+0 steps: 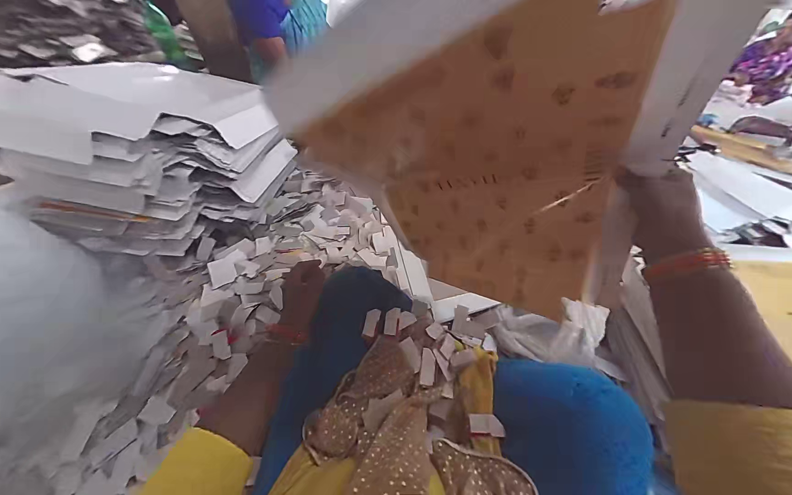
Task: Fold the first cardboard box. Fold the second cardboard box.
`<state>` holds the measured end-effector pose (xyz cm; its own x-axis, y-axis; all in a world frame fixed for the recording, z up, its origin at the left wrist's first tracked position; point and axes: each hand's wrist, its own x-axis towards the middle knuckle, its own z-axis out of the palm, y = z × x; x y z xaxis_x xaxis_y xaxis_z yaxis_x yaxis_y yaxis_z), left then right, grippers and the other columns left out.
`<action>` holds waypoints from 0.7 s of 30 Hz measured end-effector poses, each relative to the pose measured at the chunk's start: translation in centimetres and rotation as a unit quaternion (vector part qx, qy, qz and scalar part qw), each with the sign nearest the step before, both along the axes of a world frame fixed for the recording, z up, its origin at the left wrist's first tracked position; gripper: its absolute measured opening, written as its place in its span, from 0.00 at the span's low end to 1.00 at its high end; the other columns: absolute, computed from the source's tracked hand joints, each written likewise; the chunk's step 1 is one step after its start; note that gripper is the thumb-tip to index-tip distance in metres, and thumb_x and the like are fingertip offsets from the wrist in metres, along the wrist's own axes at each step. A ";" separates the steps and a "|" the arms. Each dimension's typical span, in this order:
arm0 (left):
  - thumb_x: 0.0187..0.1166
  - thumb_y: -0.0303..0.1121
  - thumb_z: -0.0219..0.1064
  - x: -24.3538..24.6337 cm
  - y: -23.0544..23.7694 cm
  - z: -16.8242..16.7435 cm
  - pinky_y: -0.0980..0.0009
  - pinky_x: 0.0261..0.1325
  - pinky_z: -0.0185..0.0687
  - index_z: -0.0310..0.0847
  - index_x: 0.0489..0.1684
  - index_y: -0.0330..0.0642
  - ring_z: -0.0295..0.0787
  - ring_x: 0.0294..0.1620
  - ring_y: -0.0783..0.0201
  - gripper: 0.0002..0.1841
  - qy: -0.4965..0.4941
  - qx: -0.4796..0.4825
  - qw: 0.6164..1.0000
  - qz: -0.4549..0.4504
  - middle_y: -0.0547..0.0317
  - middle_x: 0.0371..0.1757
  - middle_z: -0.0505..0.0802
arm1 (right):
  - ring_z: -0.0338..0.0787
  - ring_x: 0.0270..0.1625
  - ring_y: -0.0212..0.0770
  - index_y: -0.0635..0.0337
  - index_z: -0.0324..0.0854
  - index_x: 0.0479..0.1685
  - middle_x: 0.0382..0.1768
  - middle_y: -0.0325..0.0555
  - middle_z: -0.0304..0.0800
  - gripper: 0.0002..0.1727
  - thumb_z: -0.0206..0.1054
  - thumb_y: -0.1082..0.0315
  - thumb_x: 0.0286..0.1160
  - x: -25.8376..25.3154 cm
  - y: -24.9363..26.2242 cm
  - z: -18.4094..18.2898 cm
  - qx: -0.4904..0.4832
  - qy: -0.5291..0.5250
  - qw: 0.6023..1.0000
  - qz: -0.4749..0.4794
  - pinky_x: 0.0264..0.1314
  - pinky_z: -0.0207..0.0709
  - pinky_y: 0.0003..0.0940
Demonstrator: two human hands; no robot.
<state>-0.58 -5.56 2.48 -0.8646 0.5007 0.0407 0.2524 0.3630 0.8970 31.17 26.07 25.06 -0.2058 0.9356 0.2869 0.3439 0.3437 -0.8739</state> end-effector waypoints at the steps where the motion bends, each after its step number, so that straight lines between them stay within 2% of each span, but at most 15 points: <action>1: 0.86 0.27 0.57 1.2 0.6 0.3 0.55 0.68 0.80 0.71 0.72 0.22 0.85 0.63 0.49 0.21 -0.036 0.029 0.999 -0.013 0.31 0.64 0.85 | 0.84 0.41 0.31 0.56 0.77 0.64 0.46 0.40 0.84 0.19 0.70 0.59 0.79 -0.1 -0.1 -0.4 -0.029 0.041 0.999 -0.009 0.45 0.82 0.37; 3: 0.83 0.22 0.57 3.8 2.0 -0.1 0.62 0.60 0.84 0.70 0.69 0.22 0.87 0.53 0.59 0.18 -0.107 0.104 0.986 -0.071 0.40 0.57 0.86 | 0.86 0.44 0.33 0.58 0.76 0.67 0.48 0.43 0.85 0.20 0.69 0.60 0.80 -0.4 -0.5 -1.8 -0.066 0.116 0.991 -0.027 0.48 0.83 0.37; 5: 0.79 0.18 0.60 6.4 3.3 0.4 0.63 0.62 0.84 0.72 0.67 0.22 0.87 0.55 0.60 0.18 -0.178 0.132 0.958 -0.180 0.43 0.56 0.88 | 0.86 0.43 0.32 0.61 0.76 0.66 0.46 0.44 0.85 0.17 0.65 0.63 0.84 -1.1 -1.6 -3.7 -0.091 0.174 0.980 -0.036 0.46 0.83 0.34; 6: 0.77 0.20 0.63 7.6 4.1 1.2 0.63 0.64 0.83 0.72 0.69 0.23 0.87 0.58 0.59 0.21 -0.209 0.128 0.937 -0.251 0.43 0.60 0.88 | 0.86 0.43 0.31 0.62 0.75 0.66 0.45 0.43 0.84 0.16 0.62 0.63 0.87 -1.6 -2.2 -4.9 -0.104 0.196 0.974 -0.033 0.47 0.84 0.33; 7: 0.74 0.23 0.67 8.7 4.9 2.1 0.62 0.68 0.82 0.68 0.76 0.25 0.86 0.64 0.59 0.28 -0.234 0.125 0.910 -0.320 0.43 0.67 0.86 | 0.86 0.42 0.31 0.63 0.74 0.65 0.44 0.43 0.84 0.16 0.60 0.64 0.88 -2.1 -2.9 -6.1 -0.120 0.223 0.967 -0.029 0.47 0.84 0.32; 8: 0.67 0.26 0.70 10.0 5.9 2.7 0.62 0.70 0.81 0.60 0.83 0.27 0.82 0.71 0.58 0.39 -0.255 0.137 0.882 -0.371 0.43 0.76 0.81 | 0.87 0.39 0.31 0.64 0.73 0.64 0.41 0.43 0.84 0.14 0.58 0.65 0.89 -2.7 -3.4 -7.5 -0.140 0.253 0.957 -0.027 0.44 0.85 0.32; 9: 0.63 0.28 0.74 11.1 6.9 3.2 0.62 0.72 0.81 0.54 0.86 0.31 0.80 0.75 0.59 0.45 -0.280 0.174 0.857 -0.397 0.46 0.78 0.79 | 0.88 0.38 0.32 0.65 0.72 0.64 0.39 0.44 0.85 0.14 0.57 0.66 0.90 -3.3 -3.7 -9.0 -0.164 0.288 0.943 -0.023 0.42 0.86 0.32; 10: 0.62 0.29 0.79 12.2 7.7 3.8 0.63 0.70 0.82 0.53 0.85 0.34 0.81 0.73 0.61 0.47 -0.316 0.226 0.830 -0.400 0.50 0.75 0.80 | 0.89 0.40 0.35 0.66 0.71 0.67 0.42 0.47 0.86 0.15 0.56 0.66 0.90 -3.9 -3.9 -10.5 -0.194 0.326 0.925 -0.022 0.44 0.88 0.35; 12: 0.50 0.40 0.90 13.9 8.7 4.6 0.61 0.64 0.88 0.63 0.71 0.36 0.89 0.63 0.61 0.48 -0.353 0.333 0.791 -0.373 0.57 0.61 0.89 | 0.90 0.47 0.38 0.65 0.67 0.73 0.50 0.51 0.85 0.19 0.56 0.67 0.90 -4.7 -4.5 -12.7 -0.247 0.382 0.890 -0.034 0.50 0.88 0.37; 14: 0.50 0.42 0.90 15.0 9.3 6.4 0.71 0.52 0.89 0.71 0.57 0.42 0.92 0.46 0.70 0.37 -0.381 0.358 0.782 -0.338 0.66 0.44 0.93 | 0.90 0.47 0.37 0.65 0.67 0.72 0.50 0.51 0.86 0.18 0.57 0.66 0.90 -5.2 -5.0 -13.9 -0.281 0.417 0.863 -0.057 0.50 0.88 0.36; 15: 0.54 0.37 0.88 15.2 9.6 6.8 0.75 0.46 0.88 0.74 0.51 0.43 0.91 0.39 0.74 0.29 -0.381 0.354 0.790 -0.325 0.69 0.39 0.93 | 0.90 0.47 0.37 0.65 0.68 0.72 0.50 0.51 0.86 0.18 0.57 0.67 0.90 -5.2 -5.1 -14.3 -0.290 0.429 0.853 -0.067 0.50 0.88 0.36; 16: 0.60 0.27 0.81 15.3 9.8 6.8 0.76 0.43 0.87 0.77 0.48 0.42 0.89 0.36 0.75 0.20 -0.359 0.343 0.812 -0.305 0.70 0.36 0.92 | 0.90 0.48 0.38 0.65 0.68 0.72 0.51 0.51 0.86 0.18 0.57 0.67 0.90 -5.1 -4.9 -14.6 -0.293 0.437 0.847 -0.074 0.51 0.88 0.37; 18: 0.65 0.16 0.68 15.5 10.6 6.3 0.76 0.39 0.88 0.80 0.48 0.37 0.88 0.31 0.75 0.14 -0.261 0.274 0.892 -0.246 0.67 0.33 0.92 | 0.89 0.53 0.42 0.66 0.67 0.74 0.55 0.55 0.85 0.20 0.58 0.67 0.90 -4.3 -3.7 -14.8 -0.288 0.444 0.843 -0.096 0.56 0.86 0.41; 20: 0.72 0.19 0.70 15.3 11.5 5.5 0.73 0.39 0.90 0.81 0.51 0.28 0.89 0.31 0.72 0.12 -0.117 0.151 0.959 -0.211 0.58 0.37 0.92 | 0.88 0.56 0.45 0.66 0.65 0.77 0.58 0.58 0.83 0.22 0.59 0.68 0.89 -2.6 -2.2 -14.2 -0.259 0.460 0.841 -0.120 0.58 0.86 0.44; 21: 0.74 0.23 0.71 14.9 11.7 4.8 0.70 0.43 0.90 0.84 0.48 0.26 0.89 0.33 0.68 0.10 -0.020 0.092 0.971 -0.220 0.52 0.40 0.92 | 0.88 0.54 0.45 0.65 0.67 0.74 0.56 0.56 0.83 0.19 0.59 0.68 0.89 -1.5 -1.3 -13.5 -0.233 0.470 0.840 -0.135 0.55 0.86 0.43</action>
<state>14.31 6.17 7.30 -0.5719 0.8092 0.1346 0.3101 0.0613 0.9487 29.64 24.80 11.55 0.1443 0.9675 -0.2074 -0.5644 -0.0917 -0.8204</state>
